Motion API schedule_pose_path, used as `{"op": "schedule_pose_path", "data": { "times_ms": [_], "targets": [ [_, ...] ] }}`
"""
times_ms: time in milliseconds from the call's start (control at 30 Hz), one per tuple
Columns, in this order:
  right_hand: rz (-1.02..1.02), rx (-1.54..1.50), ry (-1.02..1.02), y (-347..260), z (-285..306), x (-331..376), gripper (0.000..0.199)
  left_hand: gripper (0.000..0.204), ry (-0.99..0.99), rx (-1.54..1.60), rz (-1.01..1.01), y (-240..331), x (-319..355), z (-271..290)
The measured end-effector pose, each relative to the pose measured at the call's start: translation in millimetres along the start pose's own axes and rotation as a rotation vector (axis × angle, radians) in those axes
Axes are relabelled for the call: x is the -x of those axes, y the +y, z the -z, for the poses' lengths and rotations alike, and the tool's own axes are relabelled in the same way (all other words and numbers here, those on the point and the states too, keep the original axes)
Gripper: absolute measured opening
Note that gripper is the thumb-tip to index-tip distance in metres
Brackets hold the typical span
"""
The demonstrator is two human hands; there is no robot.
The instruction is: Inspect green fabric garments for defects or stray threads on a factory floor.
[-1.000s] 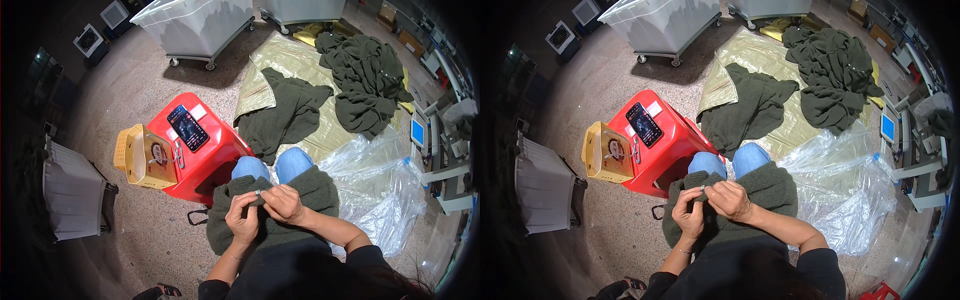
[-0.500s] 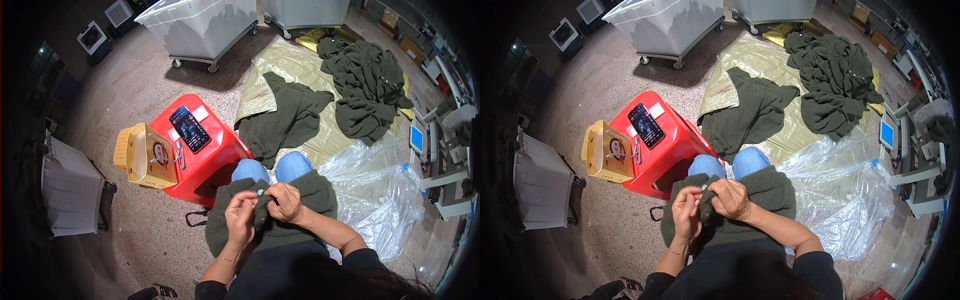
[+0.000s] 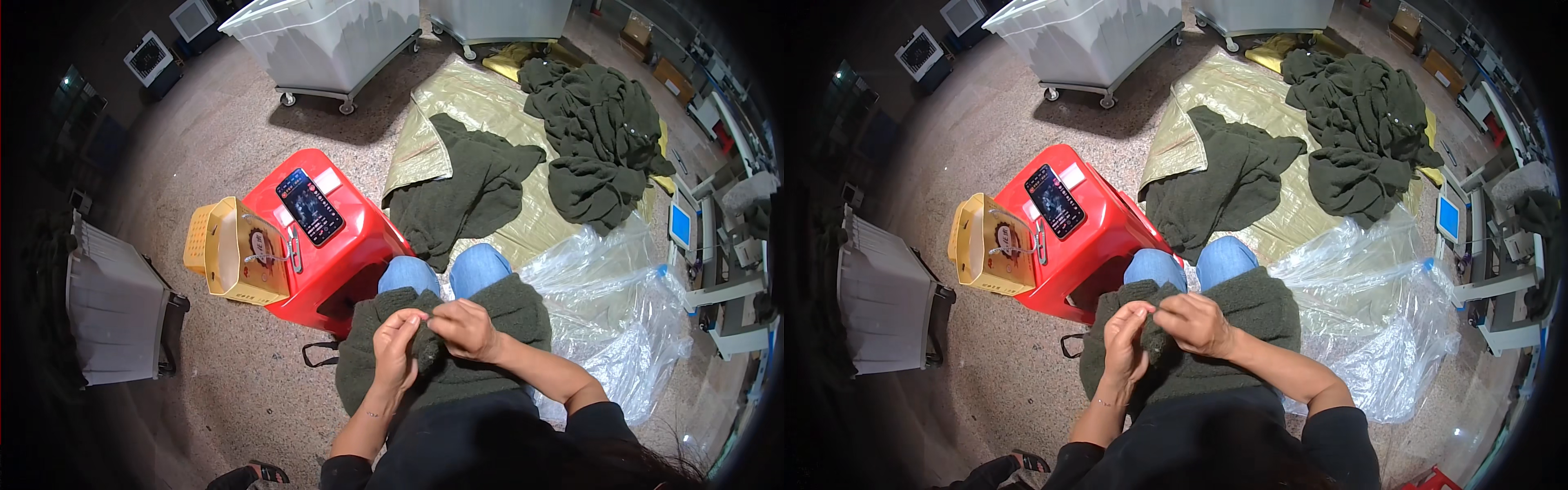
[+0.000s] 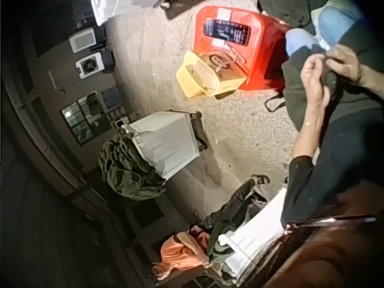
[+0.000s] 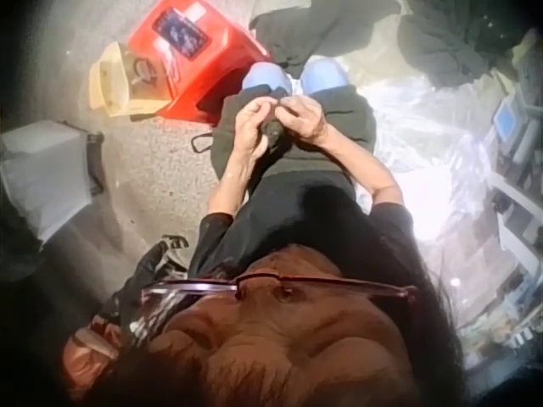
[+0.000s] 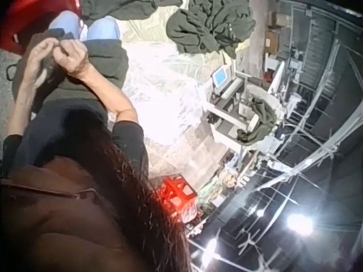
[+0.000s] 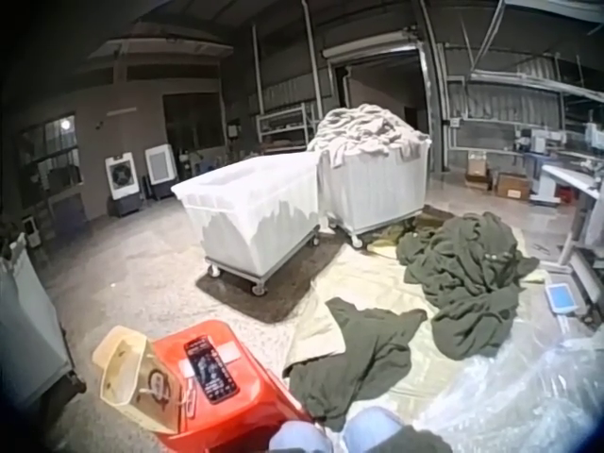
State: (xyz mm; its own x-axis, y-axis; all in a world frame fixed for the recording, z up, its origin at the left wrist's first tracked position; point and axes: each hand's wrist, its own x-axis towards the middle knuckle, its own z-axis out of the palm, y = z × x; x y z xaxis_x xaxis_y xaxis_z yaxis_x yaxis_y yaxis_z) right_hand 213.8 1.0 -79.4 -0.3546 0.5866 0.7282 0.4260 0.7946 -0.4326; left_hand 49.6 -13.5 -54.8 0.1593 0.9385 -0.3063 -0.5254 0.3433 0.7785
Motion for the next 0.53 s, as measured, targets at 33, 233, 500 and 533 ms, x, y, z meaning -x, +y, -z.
{"op": "schedule_pose_path", "data": {
  "times_ms": [33,233,500,533],
  "targets": [
    [-0.167,-0.190,-0.022,1,6,0,0.040,0.006,0.036,-0.229,-0.113,1,1,-2],
    [-0.311,-0.397,-1.314,-18,34,-29,0.054,0.021,-0.701,-0.946,-0.377,73,32,-6],
    [-0.544,1.456,-0.331,145,289,-160,0.022,0.008,-0.007,-0.797,-0.524,81,28,24],
    [-0.542,1.460,-0.330,147,316,-173,0.022,0.008,0.047,-0.762,-0.491,76,24,37]
  ]
}}
